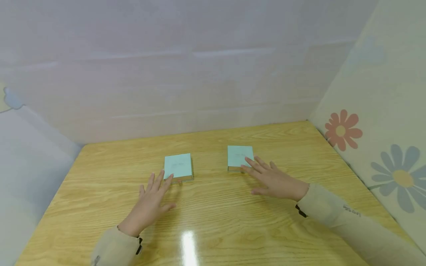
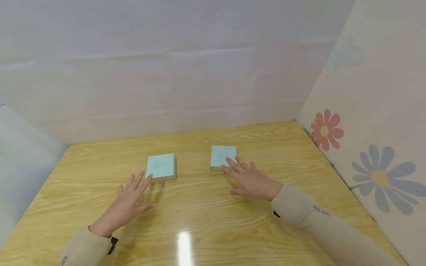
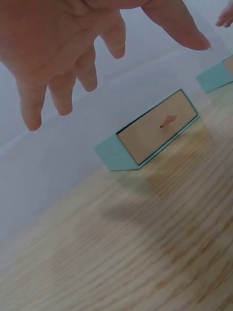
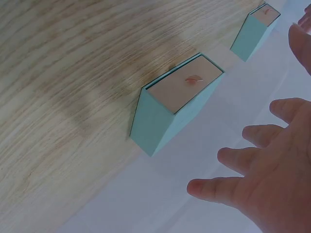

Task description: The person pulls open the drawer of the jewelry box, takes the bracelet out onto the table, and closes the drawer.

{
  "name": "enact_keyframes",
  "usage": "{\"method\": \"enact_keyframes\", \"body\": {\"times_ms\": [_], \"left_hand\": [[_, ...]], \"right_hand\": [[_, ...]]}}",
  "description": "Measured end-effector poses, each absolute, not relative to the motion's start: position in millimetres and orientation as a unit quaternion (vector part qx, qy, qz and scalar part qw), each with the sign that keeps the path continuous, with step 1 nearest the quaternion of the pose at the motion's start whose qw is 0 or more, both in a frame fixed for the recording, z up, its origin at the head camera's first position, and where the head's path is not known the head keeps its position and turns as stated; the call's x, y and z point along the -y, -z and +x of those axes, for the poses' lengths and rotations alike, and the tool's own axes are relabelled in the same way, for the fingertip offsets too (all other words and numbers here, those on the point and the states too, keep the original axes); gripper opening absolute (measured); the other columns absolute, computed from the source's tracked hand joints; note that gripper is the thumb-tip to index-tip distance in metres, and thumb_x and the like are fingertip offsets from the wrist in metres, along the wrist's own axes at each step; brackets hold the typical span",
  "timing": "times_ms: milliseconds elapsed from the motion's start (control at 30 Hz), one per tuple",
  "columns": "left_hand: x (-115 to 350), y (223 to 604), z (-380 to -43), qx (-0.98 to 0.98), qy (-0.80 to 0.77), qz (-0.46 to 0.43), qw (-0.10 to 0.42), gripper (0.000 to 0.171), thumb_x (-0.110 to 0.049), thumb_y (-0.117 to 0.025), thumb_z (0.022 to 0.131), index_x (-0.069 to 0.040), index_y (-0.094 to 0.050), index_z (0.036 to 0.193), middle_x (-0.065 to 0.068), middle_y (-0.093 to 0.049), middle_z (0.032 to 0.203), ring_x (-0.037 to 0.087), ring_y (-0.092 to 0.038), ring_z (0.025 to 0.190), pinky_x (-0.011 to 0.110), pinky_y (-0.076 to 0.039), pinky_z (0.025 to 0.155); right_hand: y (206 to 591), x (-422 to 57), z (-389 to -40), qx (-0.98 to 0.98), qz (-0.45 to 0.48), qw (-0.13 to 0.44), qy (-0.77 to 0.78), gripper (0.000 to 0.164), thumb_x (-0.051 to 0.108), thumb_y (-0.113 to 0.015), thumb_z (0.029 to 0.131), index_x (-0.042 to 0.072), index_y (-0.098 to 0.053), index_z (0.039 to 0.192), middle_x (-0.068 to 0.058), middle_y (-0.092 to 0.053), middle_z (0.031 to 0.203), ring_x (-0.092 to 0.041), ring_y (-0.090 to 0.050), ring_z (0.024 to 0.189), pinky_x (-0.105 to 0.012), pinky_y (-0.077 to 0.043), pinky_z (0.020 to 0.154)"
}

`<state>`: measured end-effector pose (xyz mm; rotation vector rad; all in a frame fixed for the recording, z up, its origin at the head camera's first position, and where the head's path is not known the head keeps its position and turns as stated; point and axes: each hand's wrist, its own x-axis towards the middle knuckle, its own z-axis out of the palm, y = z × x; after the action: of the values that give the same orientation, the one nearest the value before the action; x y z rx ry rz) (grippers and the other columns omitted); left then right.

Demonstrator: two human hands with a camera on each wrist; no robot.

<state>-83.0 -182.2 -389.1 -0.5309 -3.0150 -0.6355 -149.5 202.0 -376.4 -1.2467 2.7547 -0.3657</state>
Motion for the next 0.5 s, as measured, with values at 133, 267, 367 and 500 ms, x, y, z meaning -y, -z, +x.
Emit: {"method": "enact_keyframes", "body": {"times_ms": [133, 267, 367, 500], "left_hand": [[183.5, 392.7, -85.9, 0.961, 0.217, -0.169, 0.001, 0.084, -0.020, -0.078, 0.084, 0.000, -0.032, 0.151, 0.031, -0.017, 0.154, 0.056, -0.009, 0.139, 0.077, -0.014, 0.101], [184.6, 396.6, -90.1, 0.955, 0.241, -0.173, -0.007, 0.083, -0.021, -0.076, 0.086, 0.000, -0.029, 0.152, 0.032, -0.014, 0.155, 0.056, -0.008, 0.139, 0.073, -0.017, 0.104], [184.7, 399.5, -93.7, 0.950, 0.256, -0.180, -0.008, 0.083, -0.022, -0.074, 0.087, 0.000, -0.027, 0.152, 0.031, -0.013, 0.155, 0.056, -0.007, 0.139, 0.073, -0.019, 0.103], [184.7, 402.6, -97.6, 0.947, 0.258, -0.193, -0.003, 0.082, -0.024, -0.073, 0.088, 0.001, -0.028, 0.152, 0.033, -0.014, 0.154, 0.057, -0.008, 0.138, 0.074, -0.020, 0.102]], "right_hand": [[377.7, -200.2, -148.6, -0.902, -0.408, 0.049, 0.130, 0.075, 0.027, -0.068, 0.093, 0.000, -0.029, 0.151, -0.029, -0.017, 0.155, -0.054, -0.014, 0.139, -0.080, -0.026, 0.093], [379.5, -197.9, -147.7, -0.903, -0.407, 0.045, 0.131, 0.074, 0.027, -0.068, 0.093, -0.002, -0.029, 0.150, -0.030, -0.018, 0.155, -0.054, -0.015, 0.139, -0.081, -0.025, 0.093], [380.9, -196.5, -146.3, -0.903, -0.406, 0.040, 0.134, 0.075, 0.027, -0.068, 0.093, -0.001, -0.029, 0.150, -0.029, -0.018, 0.155, -0.055, -0.015, 0.138, -0.081, -0.026, 0.093], [383.8, -195.3, -144.0, -0.904, -0.401, 0.036, 0.139, 0.076, 0.028, -0.068, 0.093, 0.002, -0.027, 0.152, -0.028, -0.019, 0.155, -0.055, -0.016, 0.138, -0.080, -0.027, 0.093]]}}
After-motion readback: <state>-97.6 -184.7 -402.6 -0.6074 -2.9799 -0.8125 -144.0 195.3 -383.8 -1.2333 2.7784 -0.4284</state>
